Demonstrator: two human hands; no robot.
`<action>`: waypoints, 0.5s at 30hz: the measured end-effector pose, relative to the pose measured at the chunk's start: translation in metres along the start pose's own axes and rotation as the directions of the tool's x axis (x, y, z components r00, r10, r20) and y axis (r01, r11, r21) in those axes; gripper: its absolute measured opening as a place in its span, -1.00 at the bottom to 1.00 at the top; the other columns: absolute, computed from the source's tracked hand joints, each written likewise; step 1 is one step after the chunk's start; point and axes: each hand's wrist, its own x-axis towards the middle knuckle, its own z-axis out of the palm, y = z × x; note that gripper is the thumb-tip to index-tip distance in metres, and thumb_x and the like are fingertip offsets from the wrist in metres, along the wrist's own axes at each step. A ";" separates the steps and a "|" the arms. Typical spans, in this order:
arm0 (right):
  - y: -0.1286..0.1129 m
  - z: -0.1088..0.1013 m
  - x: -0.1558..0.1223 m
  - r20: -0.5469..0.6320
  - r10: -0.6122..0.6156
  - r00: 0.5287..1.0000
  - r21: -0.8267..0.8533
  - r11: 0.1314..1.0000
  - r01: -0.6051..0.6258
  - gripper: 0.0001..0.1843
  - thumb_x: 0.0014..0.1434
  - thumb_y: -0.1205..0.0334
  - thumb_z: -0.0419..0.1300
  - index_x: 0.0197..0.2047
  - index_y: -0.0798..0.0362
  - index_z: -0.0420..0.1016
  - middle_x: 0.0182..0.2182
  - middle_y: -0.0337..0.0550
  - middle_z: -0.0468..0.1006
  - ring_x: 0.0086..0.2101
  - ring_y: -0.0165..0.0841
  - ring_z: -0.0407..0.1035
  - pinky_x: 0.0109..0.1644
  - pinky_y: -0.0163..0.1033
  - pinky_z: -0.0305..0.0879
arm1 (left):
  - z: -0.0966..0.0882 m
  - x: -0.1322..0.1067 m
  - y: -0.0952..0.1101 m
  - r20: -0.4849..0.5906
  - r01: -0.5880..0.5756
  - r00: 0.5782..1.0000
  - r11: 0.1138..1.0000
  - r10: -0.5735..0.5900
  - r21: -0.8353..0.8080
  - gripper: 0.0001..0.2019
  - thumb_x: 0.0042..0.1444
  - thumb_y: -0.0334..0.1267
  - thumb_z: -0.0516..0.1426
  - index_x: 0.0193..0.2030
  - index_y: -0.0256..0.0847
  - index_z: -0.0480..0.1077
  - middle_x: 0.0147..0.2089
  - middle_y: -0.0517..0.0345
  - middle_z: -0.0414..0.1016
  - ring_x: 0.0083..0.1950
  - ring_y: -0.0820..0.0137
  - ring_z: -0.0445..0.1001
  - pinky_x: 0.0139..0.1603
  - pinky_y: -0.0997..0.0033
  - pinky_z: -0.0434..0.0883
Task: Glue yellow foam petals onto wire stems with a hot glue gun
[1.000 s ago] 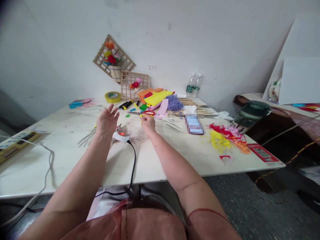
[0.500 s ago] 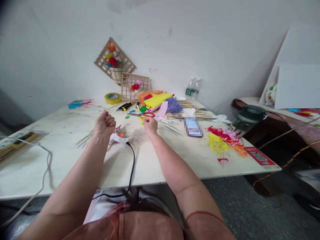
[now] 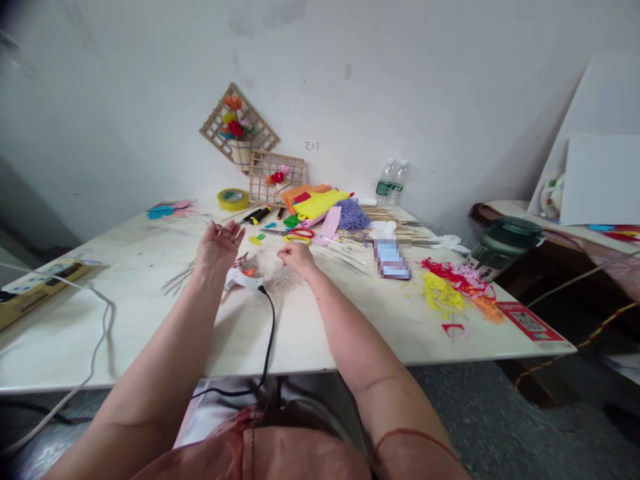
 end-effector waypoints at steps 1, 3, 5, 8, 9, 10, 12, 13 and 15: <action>0.000 -0.003 0.001 -0.024 0.004 1.000 0.005 1.000 -0.004 -0.92 -0.13 0.26 0.20 -0.57 0.07 0.46 -0.73 -0.33 0.37 -0.63 -0.48 0.24 -0.52 -0.39 0.10 | 0.000 -0.001 0.001 0.025 0.010 1.000 1.000 -0.010 -0.013 -0.67 0.10 -0.11 0.06 -0.57 -0.18 0.07 -0.65 0.33 0.22 -0.58 0.57 0.28 -0.40 0.55 0.34; -0.001 -0.010 0.003 -0.201 0.058 0.978 0.091 0.995 -0.040 -0.89 -0.10 0.25 0.18 -0.58 0.09 0.43 -0.73 -0.34 0.34 -0.64 -0.50 0.20 -0.54 -0.40 0.07 | 0.003 -0.005 0.003 0.075 0.040 0.996 0.999 -0.037 -0.028 -0.69 0.09 -0.15 0.08 -0.57 -0.18 0.08 -0.74 0.43 -0.06 -0.72 0.62 0.01 -0.63 0.66 0.15; -0.002 -0.021 0.006 -0.395 0.199 0.897 0.280 0.956 -0.088 -0.87 -0.07 0.24 0.15 -0.57 0.09 0.37 -0.74 -0.37 0.29 -0.68 -0.54 0.12 -0.60 -0.41 0.00 | 0.007 -0.011 0.000 0.134 0.080 0.988 0.997 -0.082 0.023 -0.71 0.09 -0.16 0.09 -0.56 -0.19 0.11 -0.74 0.44 -0.16 -0.75 0.63 -0.14 -0.74 0.64 -0.09; -0.004 -0.035 0.009 -0.469 0.424 0.775 0.552 0.826 -0.118 -0.91 -0.03 0.30 0.09 -0.54 0.08 0.27 -0.73 -0.41 0.23 -0.73 -0.58 0.00 -0.67 -0.42 -0.11 | 0.016 -0.021 -0.010 0.285 0.103 0.946 0.976 -0.157 0.193 -0.76 -0.01 -0.16 0.17 -0.51 -0.22 0.21 -0.72 0.45 -0.15 -0.74 0.66 -0.17 -0.73 0.64 -0.20; -0.005 -0.038 0.009 -0.473 0.462 0.750 0.603 0.791 -0.107 -0.92 -0.03 0.32 0.08 -0.52 0.07 0.25 -0.72 -0.42 0.23 -0.73 -0.58 0.01 -0.68 -0.43 -0.10 | 0.019 -0.024 -0.014 0.352 0.097 0.918 0.963 -0.184 0.252 -0.76 -0.06 -0.16 0.21 -0.50 -0.24 0.25 -0.72 0.45 -0.11 -0.72 0.67 -0.16 -0.72 0.63 -0.20; -0.007 -0.039 0.009 -0.474 0.474 0.742 0.630 0.771 -0.090 -0.93 -0.03 0.32 0.08 -0.51 0.07 0.24 -0.71 -0.42 0.24 -0.73 -0.59 0.03 -0.67 -0.44 -0.07 | 0.021 -0.028 -0.018 0.432 0.102 0.870 0.943 -0.240 0.318 -0.75 -0.09 -0.14 0.23 -0.48 -0.26 0.30 -0.72 0.44 -0.08 -0.72 0.67 -0.15 -0.70 0.62 -0.19; -0.010 -0.036 0.006 -0.471 0.455 0.756 0.637 0.768 -0.065 -0.95 -0.05 0.31 0.11 -0.48 0.07 0.27 -0.68 -0.40 0.28 -0.70 -0.58 0.09 -0.66 -0.45 0.00 | 0.025 -0.035 -0.022 0.566 0.093 0.746 0.897 -0.350 0.432 -0.73 -0.12 -0.11 0.25 -0.46 -0.31 0.37 -0.72 0.41 -0.03 -0.70 0.67 -0.12 -0.68 0.59 -0.16; -0.012 -0.033 0.004 -0.466 0.430 0.773 0.619 0.783 -0.062 -0.94 -0.07 0.30 0.14 -0.47 0.08 0.30 -0.66 -0.39 0.29 -0.68 -0.57 0.12 -0.64 -0.45 0.03 | 0.026 -0.038 -0.022 0.612 0.083 0.682 0.875 -0.399 0.477 -0.71 -0.13 -0.09 0.25 -0.45 -0.32 0.39 -0.72 0.39 0.00 -0.69 0.66 -0.10 -0.67 0.58 -0.15; -0.018 -0.024 -0.001 -0.436 0.372 0.819 0.555 0.828 -0.080 -0.88 -0.11 0.25 0.20 -0.44 0.10 0.38 -0.64 -0.36 0.33 -0.63 -0.55 0.16 -0.62 -0.44 0.07 | 0.029 -0.044 -0.019 0.660 0.047 0.592 0.838 -0.462 0.544 -0.70 -0.16 -0.09 0.27 -0.47 -0.32 0.40 -0.69 0.34 0.09 -0.67 0.65 -0.05 -0.65 0.56 -0.13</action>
